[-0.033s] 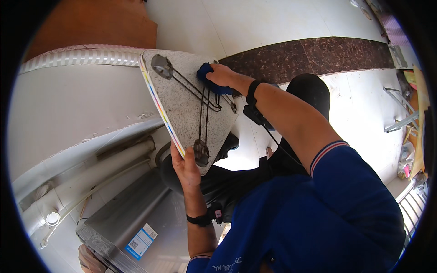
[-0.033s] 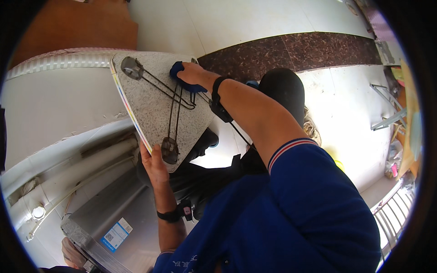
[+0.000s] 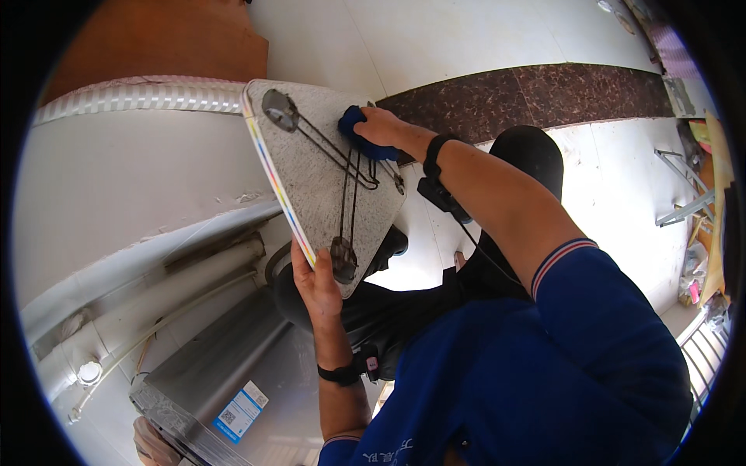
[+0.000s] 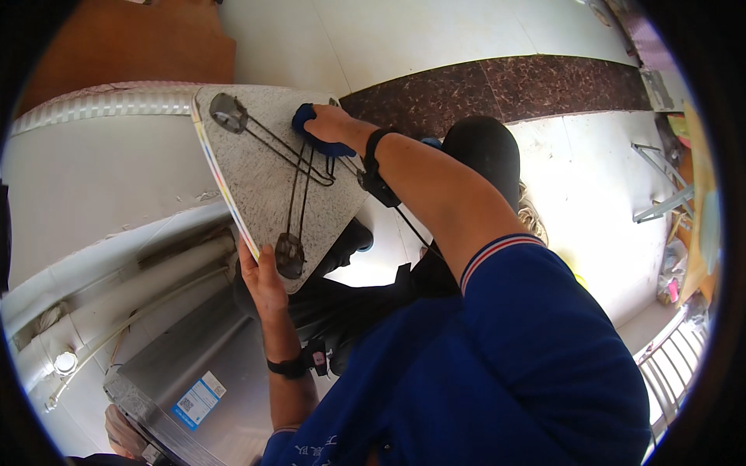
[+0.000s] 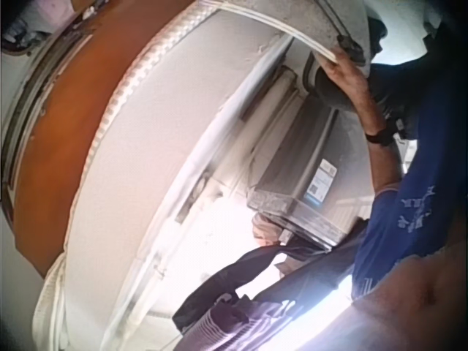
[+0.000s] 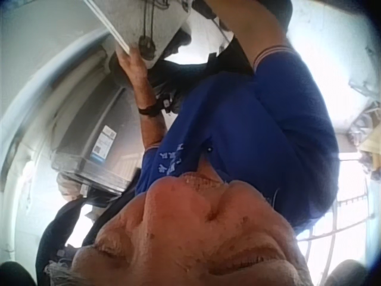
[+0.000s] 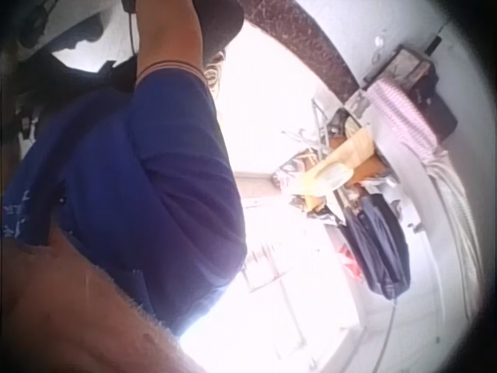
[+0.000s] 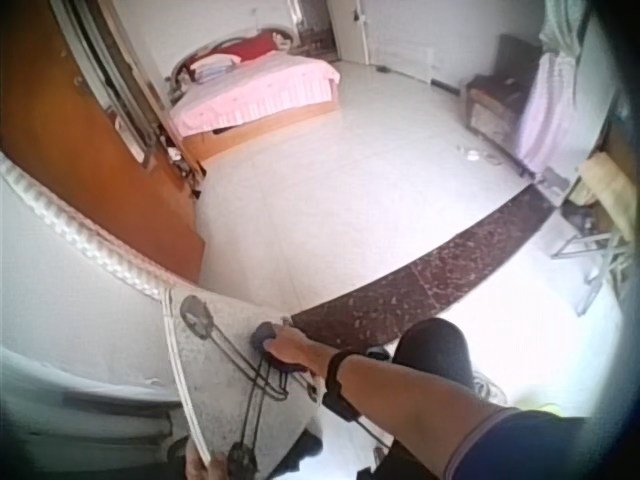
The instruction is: The person kneels and wipes a small stool with a blue cloth, cleaning the top, sides, and underside with metal legs. The person then wipes the adjacent wall and baseboard area.
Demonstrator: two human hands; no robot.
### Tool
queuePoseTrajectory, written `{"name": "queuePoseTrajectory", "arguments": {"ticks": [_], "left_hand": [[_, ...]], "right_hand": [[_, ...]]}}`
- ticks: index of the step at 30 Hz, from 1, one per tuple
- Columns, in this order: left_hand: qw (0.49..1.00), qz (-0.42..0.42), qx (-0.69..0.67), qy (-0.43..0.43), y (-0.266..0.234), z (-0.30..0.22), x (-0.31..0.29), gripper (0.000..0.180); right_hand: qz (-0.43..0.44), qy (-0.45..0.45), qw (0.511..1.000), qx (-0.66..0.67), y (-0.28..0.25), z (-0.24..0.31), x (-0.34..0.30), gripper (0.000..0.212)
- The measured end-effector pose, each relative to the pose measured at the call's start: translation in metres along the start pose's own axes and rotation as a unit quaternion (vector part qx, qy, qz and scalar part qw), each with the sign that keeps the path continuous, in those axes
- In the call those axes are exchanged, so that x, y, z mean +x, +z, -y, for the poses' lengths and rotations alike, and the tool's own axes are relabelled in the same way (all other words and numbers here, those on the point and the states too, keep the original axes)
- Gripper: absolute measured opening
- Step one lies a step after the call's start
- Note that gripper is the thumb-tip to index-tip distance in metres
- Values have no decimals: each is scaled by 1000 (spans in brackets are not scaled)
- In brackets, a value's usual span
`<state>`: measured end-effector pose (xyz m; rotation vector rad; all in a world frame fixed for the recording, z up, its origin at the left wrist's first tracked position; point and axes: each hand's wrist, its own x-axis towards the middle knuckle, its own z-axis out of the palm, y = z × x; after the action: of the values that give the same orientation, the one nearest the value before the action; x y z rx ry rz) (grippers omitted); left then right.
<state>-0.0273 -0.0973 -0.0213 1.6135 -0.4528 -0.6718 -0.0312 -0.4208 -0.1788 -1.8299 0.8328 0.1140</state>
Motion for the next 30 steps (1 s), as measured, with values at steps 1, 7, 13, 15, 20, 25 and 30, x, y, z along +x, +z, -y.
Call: {"name": "queuePoseTrajectory", "arguments": {"ticks": [1, 7, 13, 15, 20, 25, 30], "left_hand": [[1000, -4, 19, -3, 0, -1, 1, 59], [996, 46, 3, 70, 16, -6, 4, 57], [988, 61, 102, 98, 22, -15, 5, 52], [993, 43, 104, 30, 19, -14, 3, 52], [984, -15, 155, 83, -5, -4, 13, 55], [987, -18, 125, 103, -29, 10, 9, 55], [976, -15, 171, 134, -40, 16, 10, 54]], "right_hand": [[-4, -1, 1000, -3, -5, -3, -2, 75], [-47, 6, 998, -38, -24, -30, -23, 75], [-82, 8, 995, -58, -40, -40, -51, 70], [-59, 19, 996, -68, -56, -46, -71, 69], [-48, -33, 983, -174, -89, -33, -117, 62], [105, -97, 973, -179, -118, 5, -153, 51], [176, -72, 959, -211, -112, 43, -191, 48]]}}
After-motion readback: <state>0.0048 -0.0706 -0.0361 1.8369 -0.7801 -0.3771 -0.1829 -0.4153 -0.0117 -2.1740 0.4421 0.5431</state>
